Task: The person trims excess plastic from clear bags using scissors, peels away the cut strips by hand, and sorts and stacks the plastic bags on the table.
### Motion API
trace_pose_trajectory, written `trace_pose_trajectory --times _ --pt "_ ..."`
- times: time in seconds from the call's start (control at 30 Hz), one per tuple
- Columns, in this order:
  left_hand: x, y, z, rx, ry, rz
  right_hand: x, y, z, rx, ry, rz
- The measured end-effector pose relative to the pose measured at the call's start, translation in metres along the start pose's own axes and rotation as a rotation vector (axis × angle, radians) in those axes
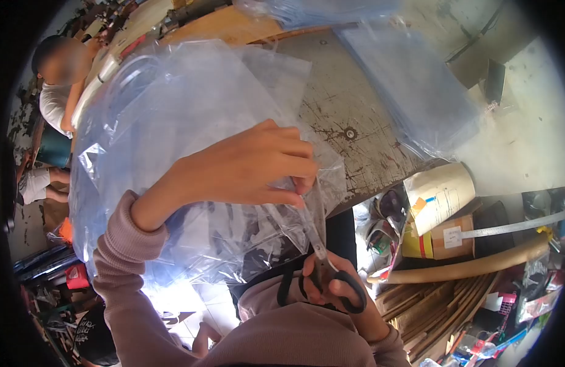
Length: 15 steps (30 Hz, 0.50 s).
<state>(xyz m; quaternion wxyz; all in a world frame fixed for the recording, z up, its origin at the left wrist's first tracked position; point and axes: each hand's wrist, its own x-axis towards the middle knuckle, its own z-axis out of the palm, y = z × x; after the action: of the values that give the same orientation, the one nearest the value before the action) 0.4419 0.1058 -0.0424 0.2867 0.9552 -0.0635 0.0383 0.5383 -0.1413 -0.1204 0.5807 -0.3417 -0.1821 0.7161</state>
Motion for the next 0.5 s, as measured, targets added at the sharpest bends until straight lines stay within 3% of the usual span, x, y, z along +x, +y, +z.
trace_pose_trajectory --times 0.1,0.17,0.33,0.5 --pt "-0.008 -0.011 0.011 -0.016 0.074 0.032 -0.002 0.002 0.003 -0.055 0.06 0.05" --pt "-0.01 -0.018 0.02 -0.001 0.235 0.103 -0.004 0.0 0.001 -0.16 0.13 0.061" --pt "-0.009 -0.023 0.025 -0.064 0.168 0.013 -0.005 -0.011 0.002 -0.276 0.281 0.075" --pt "-0.009 -0.023 0.029 -0.029 0.138 -0.046 -0.008 -0.011 -0.008 -0.265 0.244 0.153"
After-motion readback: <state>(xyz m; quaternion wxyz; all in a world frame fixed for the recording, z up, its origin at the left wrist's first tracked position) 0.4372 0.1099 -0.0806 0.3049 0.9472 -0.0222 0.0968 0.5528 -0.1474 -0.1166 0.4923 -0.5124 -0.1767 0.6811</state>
